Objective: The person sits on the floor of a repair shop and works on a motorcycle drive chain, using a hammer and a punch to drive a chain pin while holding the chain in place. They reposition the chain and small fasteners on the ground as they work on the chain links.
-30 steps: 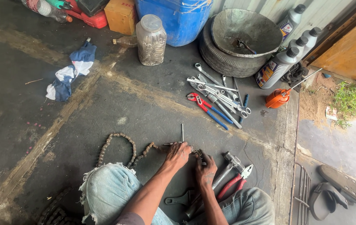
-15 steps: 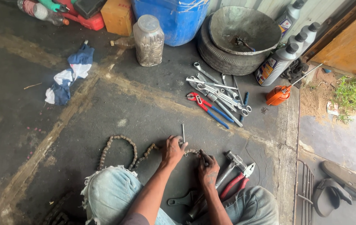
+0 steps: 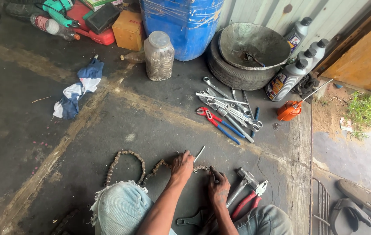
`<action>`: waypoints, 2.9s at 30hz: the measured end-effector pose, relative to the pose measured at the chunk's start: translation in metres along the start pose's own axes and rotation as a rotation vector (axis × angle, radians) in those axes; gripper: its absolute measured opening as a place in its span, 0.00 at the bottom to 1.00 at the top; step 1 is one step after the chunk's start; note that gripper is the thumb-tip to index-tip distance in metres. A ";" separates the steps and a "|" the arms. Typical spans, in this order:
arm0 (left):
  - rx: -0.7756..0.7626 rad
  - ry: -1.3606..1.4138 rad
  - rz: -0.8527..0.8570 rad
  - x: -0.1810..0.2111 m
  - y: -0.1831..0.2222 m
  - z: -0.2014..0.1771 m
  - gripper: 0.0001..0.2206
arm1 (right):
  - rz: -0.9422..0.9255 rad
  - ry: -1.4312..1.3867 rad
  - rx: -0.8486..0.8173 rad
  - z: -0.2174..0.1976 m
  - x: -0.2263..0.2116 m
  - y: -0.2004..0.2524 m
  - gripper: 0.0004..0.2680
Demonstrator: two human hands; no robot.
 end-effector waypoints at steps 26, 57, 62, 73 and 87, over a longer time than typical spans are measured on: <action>-0.023 0.779 0.045 0.055 0.010 -0.089 0.12 | 0.006 0.003 0.003 -0.004 -0.009 -0.002 0.11; -0.169 0.643 0.021 0.055 0.007 -0.103 0.20 | 0.107 -0.026 -0.020 -0.007 -0.020 -0.002 0.12; -0.154 0.637 0.067 0.055 0.007 -0.101 0.20 | 0.153 0.008 -0.030 -0.006 -0.017 -0.002 0.12; -0.221 0.643 0.008 0.054 0.007 -0.105 0.20 | 0.142 -0.004 -0.021 -0.010 -0.027 -0.001 0.12; -0.219 0.637 0.066 0.054 0.008 -0.106 0.18 | 0.134 0.012 -0.016 -0.008 -0.018 -0.002 0.11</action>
Point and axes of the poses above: each hand's wrist, its own y-axis away from the middle knuckle, its own z-axis out of the palm, x = y × z, the point moved 3 cm from there along -y, towards the middle knuckle, and after that the axes turned 11 degrees about -y, right-handed, at the moved point
